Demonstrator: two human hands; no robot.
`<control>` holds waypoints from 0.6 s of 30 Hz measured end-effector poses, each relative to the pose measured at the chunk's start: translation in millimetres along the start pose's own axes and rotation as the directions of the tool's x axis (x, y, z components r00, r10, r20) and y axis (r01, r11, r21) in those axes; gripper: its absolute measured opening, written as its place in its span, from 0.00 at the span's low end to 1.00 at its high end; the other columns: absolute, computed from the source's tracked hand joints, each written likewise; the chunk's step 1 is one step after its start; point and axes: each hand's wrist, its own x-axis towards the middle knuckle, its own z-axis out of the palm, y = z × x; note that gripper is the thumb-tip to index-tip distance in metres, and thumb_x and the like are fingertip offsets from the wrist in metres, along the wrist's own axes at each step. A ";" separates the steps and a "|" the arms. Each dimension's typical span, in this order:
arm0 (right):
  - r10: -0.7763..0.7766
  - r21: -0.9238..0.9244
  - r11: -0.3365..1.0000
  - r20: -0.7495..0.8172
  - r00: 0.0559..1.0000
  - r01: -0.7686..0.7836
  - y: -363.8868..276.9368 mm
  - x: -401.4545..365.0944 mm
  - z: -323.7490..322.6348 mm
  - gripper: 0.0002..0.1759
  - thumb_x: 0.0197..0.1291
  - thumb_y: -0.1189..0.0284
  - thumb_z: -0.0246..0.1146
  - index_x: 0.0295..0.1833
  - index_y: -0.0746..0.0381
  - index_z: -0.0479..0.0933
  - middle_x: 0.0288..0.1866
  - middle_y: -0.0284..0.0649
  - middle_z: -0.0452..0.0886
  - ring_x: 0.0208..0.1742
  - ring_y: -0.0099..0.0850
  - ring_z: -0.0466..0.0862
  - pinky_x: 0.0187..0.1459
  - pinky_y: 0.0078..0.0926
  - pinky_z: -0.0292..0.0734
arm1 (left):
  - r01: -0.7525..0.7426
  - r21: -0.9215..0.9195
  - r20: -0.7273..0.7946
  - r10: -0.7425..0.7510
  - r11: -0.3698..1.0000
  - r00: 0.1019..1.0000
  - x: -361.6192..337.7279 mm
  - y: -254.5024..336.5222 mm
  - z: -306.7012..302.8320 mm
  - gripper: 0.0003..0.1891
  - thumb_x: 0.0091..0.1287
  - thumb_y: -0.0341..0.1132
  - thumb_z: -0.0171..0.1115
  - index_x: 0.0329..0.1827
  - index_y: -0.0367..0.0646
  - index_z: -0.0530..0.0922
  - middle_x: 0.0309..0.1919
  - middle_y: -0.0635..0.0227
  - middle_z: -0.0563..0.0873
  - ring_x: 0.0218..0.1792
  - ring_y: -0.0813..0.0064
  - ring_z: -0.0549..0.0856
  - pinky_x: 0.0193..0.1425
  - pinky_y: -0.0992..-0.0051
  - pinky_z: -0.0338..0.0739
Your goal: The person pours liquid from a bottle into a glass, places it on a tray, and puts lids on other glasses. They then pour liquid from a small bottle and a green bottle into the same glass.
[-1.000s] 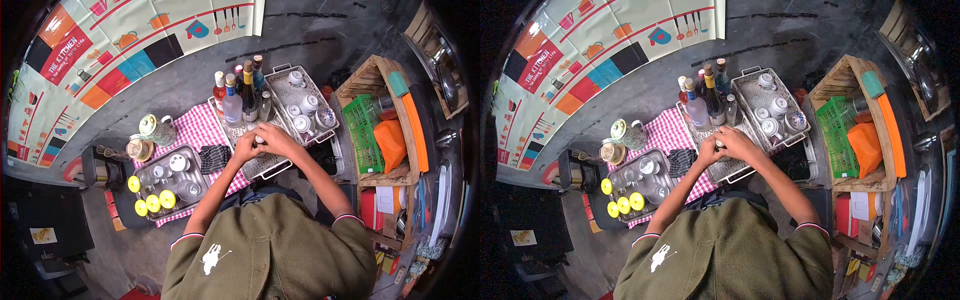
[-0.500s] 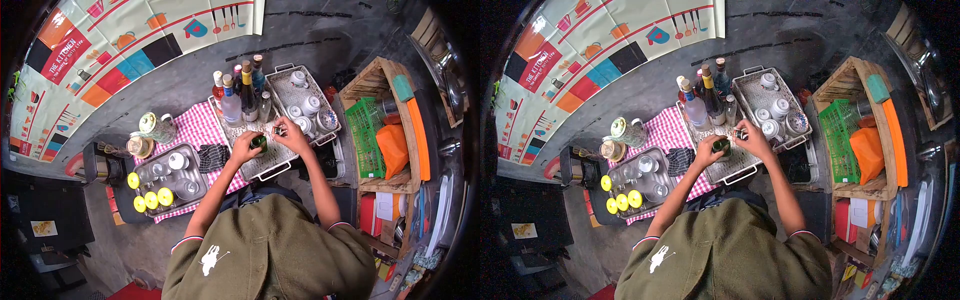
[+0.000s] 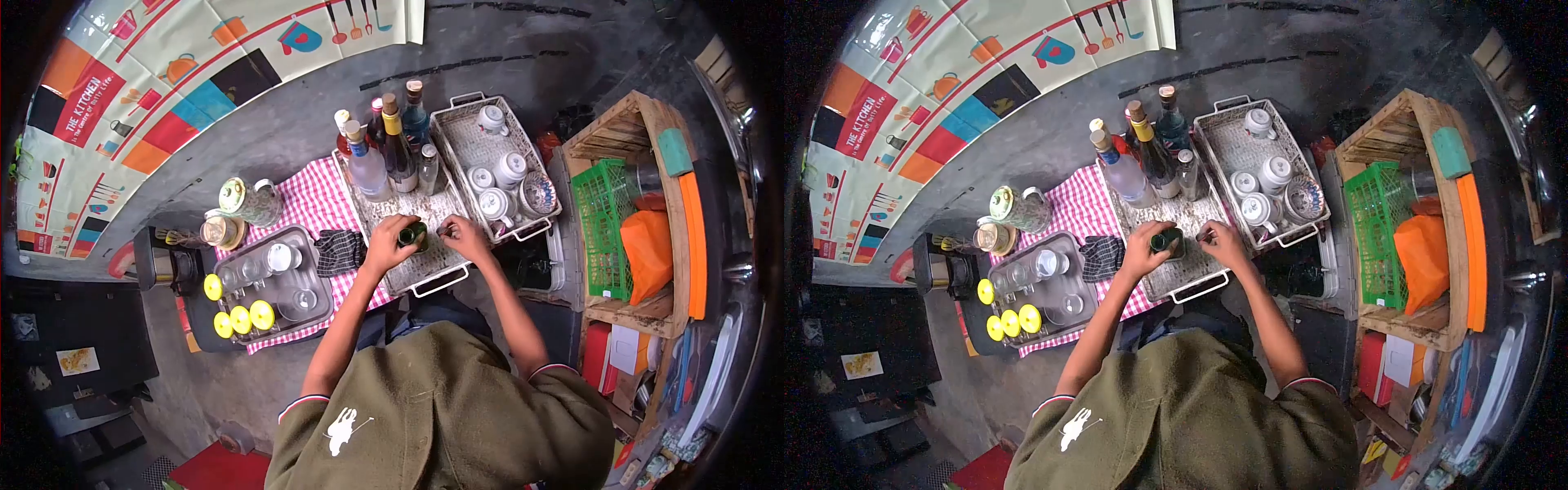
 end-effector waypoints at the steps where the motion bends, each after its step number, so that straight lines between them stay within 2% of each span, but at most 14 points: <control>1: -0.020 -0.024 1.000 0.002 1.000 0.020 9.3 1.4 4.3 0.13 0.48 0.80 0.69 0.42 0.65 0.77 0.38 0.43 0.84 0.41 0.38 0.86 0.45 0.32 0.79 | 0.011 -0.004 -0.014 -0.011 1.000 1.000 -0.1 0.6 1.3 0.22 0.53 0.39 0.66 0.51 0.40 0.82 0.40 0.55 0.85 0.44 0.50 0.84 0.52 0.59 0.77; 3: -0.070 -0.100 0.992 0.004 0.998 0.070 22.4 5.3 13.3 0.15 0.46 0.81 0.69 0.41 0.65 0.76 0.36 0.45 0.83 0.41 0.42 0.85 0.45 0.35 0.79 | 0.020 0.019 -0.022 -0.020 1.000 1.000 -0.4 1.8 3.3 0.23 0.51 0.39 0.68 0.50 0.38 0.81 0.40 0.55 0.85 0.43 0.51 0.83 0.51 0.60 0.77; 6: -0.123 -0.094 0.987 0.046 0.991 0.127 36.8 8.2 20.9 0.16 0.44 0.83 0.69 0.41 0.65 0.75 0.38 0.46 0.83 0.44 0.47 0.84 0.45 0.40 0.77 | 0.027 0.038 -0.031 -0.026 0.999 0.999 -0.9 2.0 5.3 0.24 0.50 0.38 0.69 0.50 0.38 0.81 0.40 0.55 0.84 0.42 0.51 0.83 0.50 0.60 0.77; 9: -0.204 -0.225 0.953 0.011 0.979 0.201 44.2 11.8 27.4 0.18 0.44 0.86 0.65 0.44 0.64 0.76 0.36 0.47 0.83 0.40 0.47 0.85 0.41 0.38 0.79 | 0.030 0.022 -0.037 -0.029 0.999 0.999 -1.9 2.1 6.6 0.24 0.49 0.38 0.69 0.51 0.38 0.81 0.40 0.54 0.84 0.43 0.51 0.82 0.50 0.60 0.77; 12: -0.153 -0.226 0.962 0.022 0.988 0.154 43.7 12.7 29.5 0.22 0.43 0.88 0.64 0.46 0.63 0.75 0.38 0.47 0.82 0.42 0.49 0.83 0.43 0.42 0.78 | 0.026 0.012 -0.041 -0.025 1.000 0.999 -0.6 0.8 6.3 0.25 0.49 0.38 0.69 0.51 0.38 0.81 0.40 0.54 0.84 0.43 0.51 0.82 0.50 0.60 0.77; 15: -0.084 -0.277 0.957 0.014 0.996 0.084 42.8 9.4 34.1 0.25 0.42 0.91 0.63 0.50 0.63 0.76 0.46 0.50 0.80 0.51 0.53 0.80 0.49 0.46 0.76 | 0.025 0.013 -0.041 -0.025 1.000 0.999 -2.3 0.1 6.9 0.24 0.50 0.38 0.69 0.51 0.38 0.81 0.39 0.55 0.84 0.43 0.51 0.82 0.50 0.60 0.77; 18: -0.106 -0.360 0.923 0.095 0.990 0.133 49.3 11.2 33.9 0.25 0.43 0.90 0.63 0.50 0.62 0.76 0.47 0.49 0.79 0.51 0.54 0.80 0.51 0.47 0.76 | 0.039 0.020 -0.035 -0.038 0.999 0.999 -1.8 0.7 7.1 0.24 0.49 0.38 0.69 0.51 0.39 0.81 0.39 0.55 0.84 0.43 0.51 0.82 0.51 0.60 0.77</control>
